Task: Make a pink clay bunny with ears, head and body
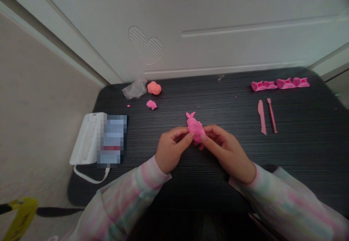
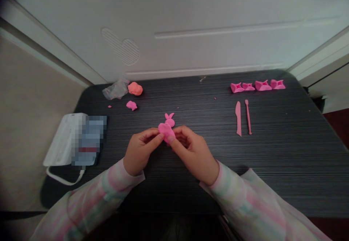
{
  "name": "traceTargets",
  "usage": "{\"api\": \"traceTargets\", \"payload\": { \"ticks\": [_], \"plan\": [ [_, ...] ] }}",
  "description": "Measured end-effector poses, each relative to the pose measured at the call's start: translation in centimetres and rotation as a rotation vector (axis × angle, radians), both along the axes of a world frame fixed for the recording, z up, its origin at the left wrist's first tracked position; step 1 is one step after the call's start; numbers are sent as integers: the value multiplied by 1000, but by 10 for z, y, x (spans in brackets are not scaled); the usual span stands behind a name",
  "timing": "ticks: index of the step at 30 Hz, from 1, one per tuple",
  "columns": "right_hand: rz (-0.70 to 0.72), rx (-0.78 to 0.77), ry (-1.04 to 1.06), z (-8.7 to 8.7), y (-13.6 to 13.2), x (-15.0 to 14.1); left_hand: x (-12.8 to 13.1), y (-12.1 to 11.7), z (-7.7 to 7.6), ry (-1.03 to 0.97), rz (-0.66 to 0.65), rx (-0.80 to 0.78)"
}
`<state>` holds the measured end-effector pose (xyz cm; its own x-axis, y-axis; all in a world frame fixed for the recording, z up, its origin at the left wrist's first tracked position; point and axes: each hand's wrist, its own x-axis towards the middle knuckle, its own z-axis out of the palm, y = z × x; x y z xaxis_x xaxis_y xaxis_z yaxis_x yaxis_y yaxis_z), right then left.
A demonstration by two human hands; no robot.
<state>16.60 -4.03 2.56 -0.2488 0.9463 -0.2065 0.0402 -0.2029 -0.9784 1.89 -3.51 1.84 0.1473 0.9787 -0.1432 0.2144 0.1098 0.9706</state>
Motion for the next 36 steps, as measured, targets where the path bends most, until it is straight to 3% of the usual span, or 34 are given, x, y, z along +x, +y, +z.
{"api": "traceTargets", "payload": {
  "ticks": [6, 13, 18, 23, 31, 36],
  "plan": [
    [-43, 84, -97, -2, 3, 5, 0, -3, -3, 77, -81, 44],
    [-44, 46, -60, 0, 2, 2, 1, -4, -3, -55, -12, -69],
    [-43, 119, -101, -2, 0, 3, -1, -2, 0, 12, -3, -65],
    [-103, 136, -158, -3, 3, 6, -1, -1, -4, -14, -74, -113],
    [-149, 92, -79, -3, 4, 4, 2, -5, -6, -136, 4, -71],
    [-68, 99, -187, -5, 5, 6, 0, 0, -3, -115, -8, -145]
  ]
}}
